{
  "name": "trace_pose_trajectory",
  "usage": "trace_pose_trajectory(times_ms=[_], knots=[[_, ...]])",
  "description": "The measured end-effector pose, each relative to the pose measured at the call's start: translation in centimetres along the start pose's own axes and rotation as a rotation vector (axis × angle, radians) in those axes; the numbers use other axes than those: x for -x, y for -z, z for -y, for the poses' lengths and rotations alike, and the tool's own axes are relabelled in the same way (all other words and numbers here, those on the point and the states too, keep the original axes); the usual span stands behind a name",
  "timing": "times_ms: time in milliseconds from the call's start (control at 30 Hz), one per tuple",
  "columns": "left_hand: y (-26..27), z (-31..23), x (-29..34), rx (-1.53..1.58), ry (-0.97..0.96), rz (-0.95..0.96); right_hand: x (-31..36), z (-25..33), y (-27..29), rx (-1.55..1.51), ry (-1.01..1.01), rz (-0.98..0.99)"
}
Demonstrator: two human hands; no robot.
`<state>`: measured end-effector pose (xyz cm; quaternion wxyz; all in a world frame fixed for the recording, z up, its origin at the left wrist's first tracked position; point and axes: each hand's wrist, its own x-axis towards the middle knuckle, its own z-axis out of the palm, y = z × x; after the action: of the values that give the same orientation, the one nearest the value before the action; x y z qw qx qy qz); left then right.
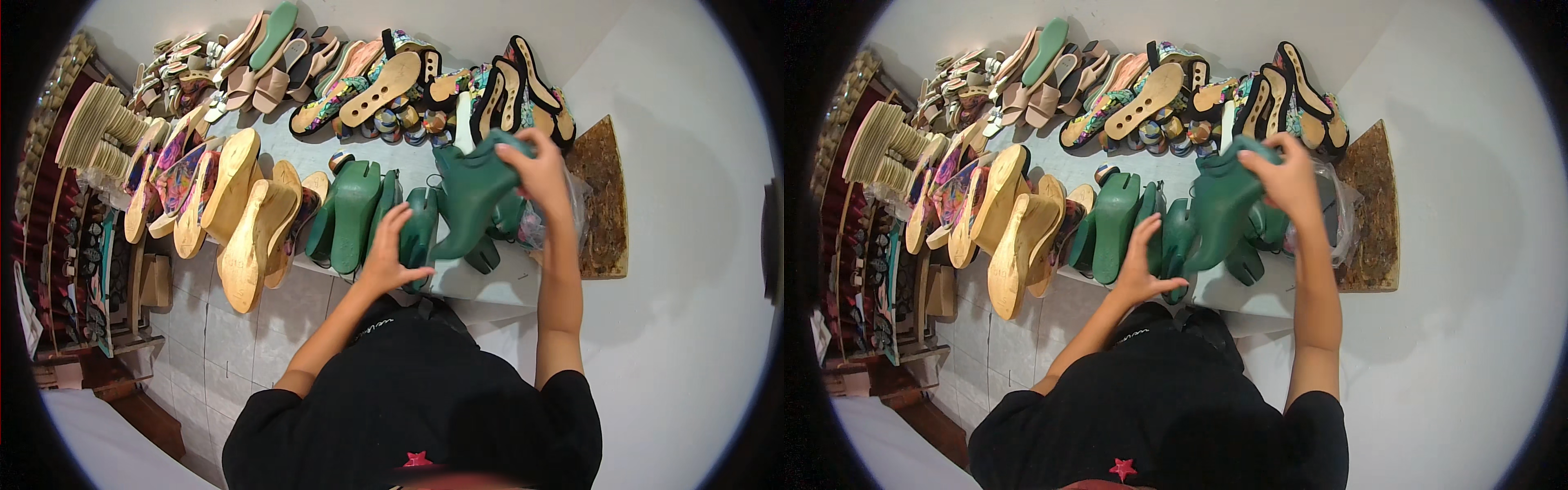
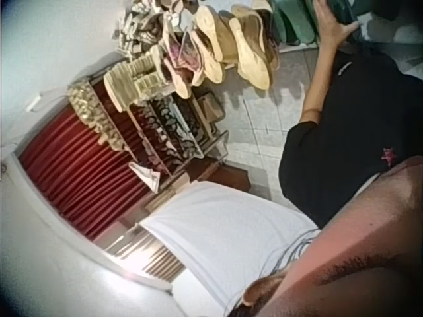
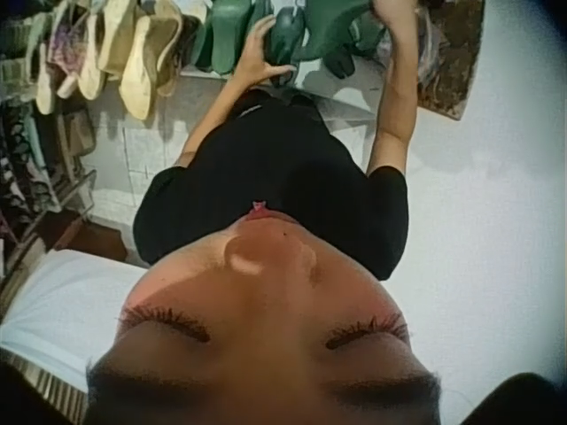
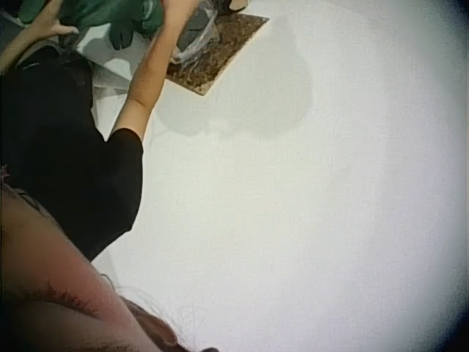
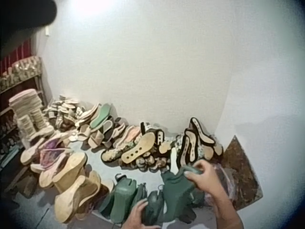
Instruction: Sorting and organizing high-heeled shoes and shoe lasts on a production workbench.
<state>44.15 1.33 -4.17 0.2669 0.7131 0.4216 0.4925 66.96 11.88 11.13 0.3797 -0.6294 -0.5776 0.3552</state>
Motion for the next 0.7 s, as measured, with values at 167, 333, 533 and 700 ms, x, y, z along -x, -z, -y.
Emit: trace_pose_trajectory(times_ms=[167,333,533,700], knots=[[-1.7,-1.1,1.3,0.173,0.335,0.108,-3.6,-2.1,-8.1,0.218,-0.192,0.237],[-0.1,0.3,2.5,0.425,0.368,0.042,-6.5,-3.8,-11.5,0.386,-0.212,0.490],[0.8,2.8,3.1,0.339,0.433,0.003,-6.7,-8.0,-13.8,0.587,0.079,0.424],[0.5,2.8,3.2,0.250,0.491,0.037,-6.9,-10.1,-14.7,0.465,0.052,0.458]])
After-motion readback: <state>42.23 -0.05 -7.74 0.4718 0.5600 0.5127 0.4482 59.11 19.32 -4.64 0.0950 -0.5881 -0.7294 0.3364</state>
